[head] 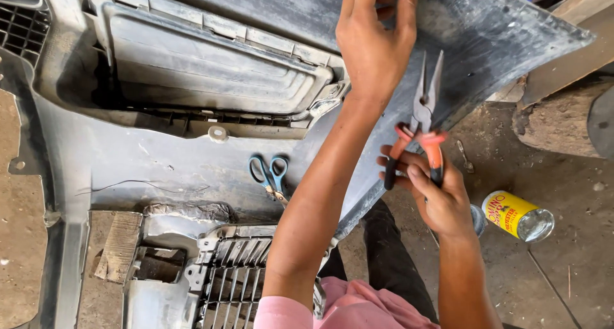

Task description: Repairing a damaged car bumper by stitching it with wire and using pliers.

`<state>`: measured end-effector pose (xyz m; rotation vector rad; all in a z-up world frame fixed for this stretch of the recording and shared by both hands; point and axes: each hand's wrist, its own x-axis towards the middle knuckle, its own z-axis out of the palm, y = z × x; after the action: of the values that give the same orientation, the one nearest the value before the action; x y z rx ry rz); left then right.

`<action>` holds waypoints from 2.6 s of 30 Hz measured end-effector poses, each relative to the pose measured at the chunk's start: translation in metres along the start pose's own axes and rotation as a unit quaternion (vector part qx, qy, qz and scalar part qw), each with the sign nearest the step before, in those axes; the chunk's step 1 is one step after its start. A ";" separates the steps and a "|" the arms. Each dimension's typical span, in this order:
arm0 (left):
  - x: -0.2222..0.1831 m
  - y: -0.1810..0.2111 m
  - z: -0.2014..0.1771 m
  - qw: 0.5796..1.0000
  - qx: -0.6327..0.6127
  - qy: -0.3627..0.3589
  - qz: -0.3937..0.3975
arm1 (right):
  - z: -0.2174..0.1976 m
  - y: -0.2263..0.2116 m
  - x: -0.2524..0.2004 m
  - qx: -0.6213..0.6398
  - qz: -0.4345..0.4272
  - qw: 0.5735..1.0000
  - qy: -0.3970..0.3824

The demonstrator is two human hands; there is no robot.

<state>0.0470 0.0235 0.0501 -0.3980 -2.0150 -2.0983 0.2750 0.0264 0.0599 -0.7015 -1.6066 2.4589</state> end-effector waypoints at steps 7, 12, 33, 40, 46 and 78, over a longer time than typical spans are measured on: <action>0.001 -0.006 -0.002 0.997 -0.063 -0.004 -0.048 | -0.024 -0.006 -0.017 -0.092 -0.010 0.995 0.034; 0.008 -0.005 0.001 0.991 -0.099 0.003 -0.086 | -0.037 -0.005 -0.015 -0.041 -0.012 0.998 0.049; 0.013 0.004 0.005 0.950 -0.215 -0.006 -0.229 | -0.171 -0.083 -0.061 -0.176 0.039 0.982 0.047; 0.014 -0.027 0.025 0.937 -0.205 0.068 -0.276 | -0.194 -0.124 -0.058 -0.199 0.097 0.974 0.048; 0.010 -0.016 0.029 0.905 -0.252 0.116 -0.323 | -0.213 -0.141 -0.041 -0.153 0.076 0.983 0.069; 0.016 0.015 0.063 0.921 -0.049 0.289 -0.257 | -0.086 -0.208 0.313 -0.220 0.149 0.873 -0.409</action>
<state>0.0401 0.0868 0.0714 0.7424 -1.7680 -2.2246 0.0047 0.2951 0.1191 0.1520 -2.5703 2.8307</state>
